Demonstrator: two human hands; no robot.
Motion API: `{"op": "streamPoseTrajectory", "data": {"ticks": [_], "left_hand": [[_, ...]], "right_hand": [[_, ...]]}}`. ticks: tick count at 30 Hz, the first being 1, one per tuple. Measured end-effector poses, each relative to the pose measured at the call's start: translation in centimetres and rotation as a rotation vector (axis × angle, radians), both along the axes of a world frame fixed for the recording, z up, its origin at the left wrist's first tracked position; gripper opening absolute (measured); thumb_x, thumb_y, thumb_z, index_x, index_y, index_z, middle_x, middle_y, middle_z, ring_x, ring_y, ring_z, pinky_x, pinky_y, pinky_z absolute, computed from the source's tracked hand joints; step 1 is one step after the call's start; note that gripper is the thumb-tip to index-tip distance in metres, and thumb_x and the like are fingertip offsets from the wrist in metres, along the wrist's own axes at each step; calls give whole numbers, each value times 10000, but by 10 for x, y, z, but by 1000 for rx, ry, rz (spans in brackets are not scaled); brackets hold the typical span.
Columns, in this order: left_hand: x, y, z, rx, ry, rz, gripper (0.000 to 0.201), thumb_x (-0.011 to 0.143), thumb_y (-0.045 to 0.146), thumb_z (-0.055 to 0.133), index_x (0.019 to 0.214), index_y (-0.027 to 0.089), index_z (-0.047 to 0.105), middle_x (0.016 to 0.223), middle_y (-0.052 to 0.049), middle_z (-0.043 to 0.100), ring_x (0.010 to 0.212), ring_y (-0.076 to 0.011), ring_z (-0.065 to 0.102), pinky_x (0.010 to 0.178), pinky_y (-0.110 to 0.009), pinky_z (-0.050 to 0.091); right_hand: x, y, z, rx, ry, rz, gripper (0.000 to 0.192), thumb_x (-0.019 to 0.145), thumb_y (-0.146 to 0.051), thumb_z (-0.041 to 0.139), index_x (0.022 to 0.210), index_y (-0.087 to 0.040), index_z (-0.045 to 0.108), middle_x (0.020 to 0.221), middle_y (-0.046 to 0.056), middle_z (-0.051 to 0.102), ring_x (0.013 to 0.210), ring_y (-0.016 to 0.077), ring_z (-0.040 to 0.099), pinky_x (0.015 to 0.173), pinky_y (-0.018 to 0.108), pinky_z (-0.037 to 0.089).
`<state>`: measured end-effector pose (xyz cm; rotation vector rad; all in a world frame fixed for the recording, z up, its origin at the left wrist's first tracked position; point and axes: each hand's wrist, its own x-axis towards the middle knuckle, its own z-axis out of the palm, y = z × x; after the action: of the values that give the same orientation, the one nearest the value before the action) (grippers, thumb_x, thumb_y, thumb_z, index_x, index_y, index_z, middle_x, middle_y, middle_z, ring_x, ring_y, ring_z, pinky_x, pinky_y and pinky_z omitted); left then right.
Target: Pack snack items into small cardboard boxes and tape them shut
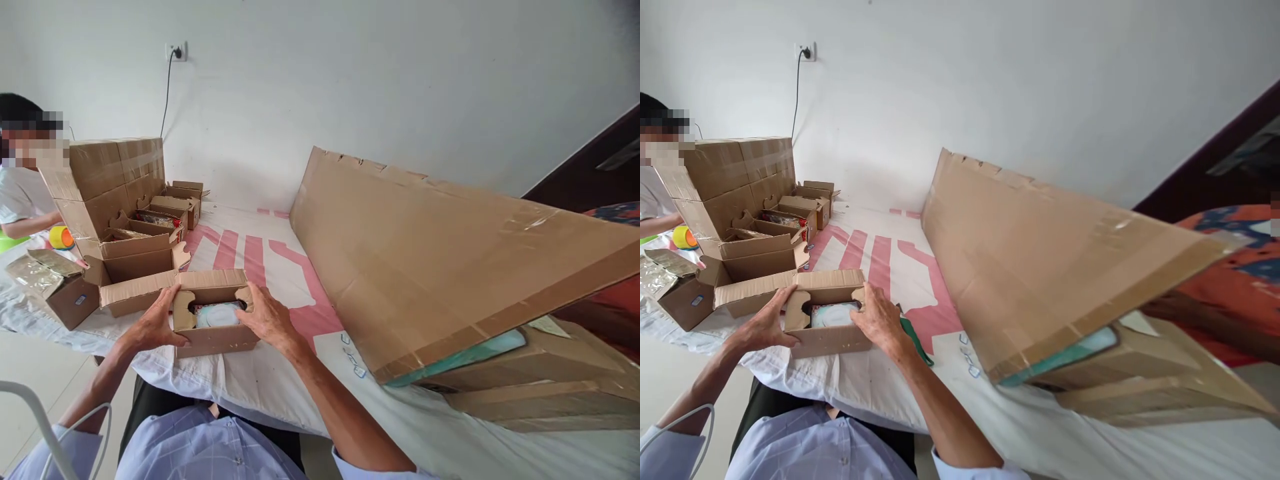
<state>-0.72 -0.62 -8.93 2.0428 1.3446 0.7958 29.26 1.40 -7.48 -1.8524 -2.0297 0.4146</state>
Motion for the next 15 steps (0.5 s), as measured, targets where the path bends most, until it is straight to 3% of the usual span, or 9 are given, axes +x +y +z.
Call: {"op": "streamPoseTrajectory", "data": {"ticks": [3, 6, 8, 12, 15], "left_hand": [[8, 5, -6, -1, -43, -15, 1344, 588, 387, 1018, 1727, 261, 316, 1575, -163, 485, 1469, -428, 516, 1253, -615, 444], [4, -2, -13, 14, -120, -36, 1390, 576, 528, 1032, 1734, 250, 315, 1663, -195, 429, 1533, -452, 462, 1242, -616, 457], [-6, -9, -19, 2, -184, 8, 1251, 661, 637, 964, 1701, 242, 390, 1678, -198, 459, 1547, -451, 462, 1199, -591, 504], [-32, -9, -38, -81, -252, 413, 693, 885, 723, 704, 1357, 216, 695, 1433, -181, 708, 1404, -417, 635, 1151, -542, 538], [-47, 6, -50, -85, -225, 643, 688, 830, 700, 744, 1265, 170, 684, 1339, -219, 729, 1321, -432, 686, 1136, -545, 536]], "right_hand": [[13, 8, 3, 3, -72, 7, 568, 941, -259, 611, 1506, -196, 620, 1392, 165, 741, 1220, 341, 734, 1019, 465, 554], [33, 15, -1, 14, 130, 31, 448, 984, -326, 513, 1363, -221, 727, 1303, 122, 802, 1211, 314, 739, 1014, 433, 555], [48, 20, -4, 16, 304, 54, 441, 986, -363, 447, 1217, -203, 787, 1238, 123, 828, 1205, 306, 744, 1008, 411, 561], [66, 26, -8, 19, 435, 49, 447, 932, -407, 452, 1040, -178, 820, 1110, 140, 851, 1130, 323, 766, 948, 394, 581], [60, 22, -9, 92, 363, 24, 431, 936, -425, 456, 1026, -198, 811, 1016, 118, 852, 990, 314, 784, 828, 384, 586]]}}
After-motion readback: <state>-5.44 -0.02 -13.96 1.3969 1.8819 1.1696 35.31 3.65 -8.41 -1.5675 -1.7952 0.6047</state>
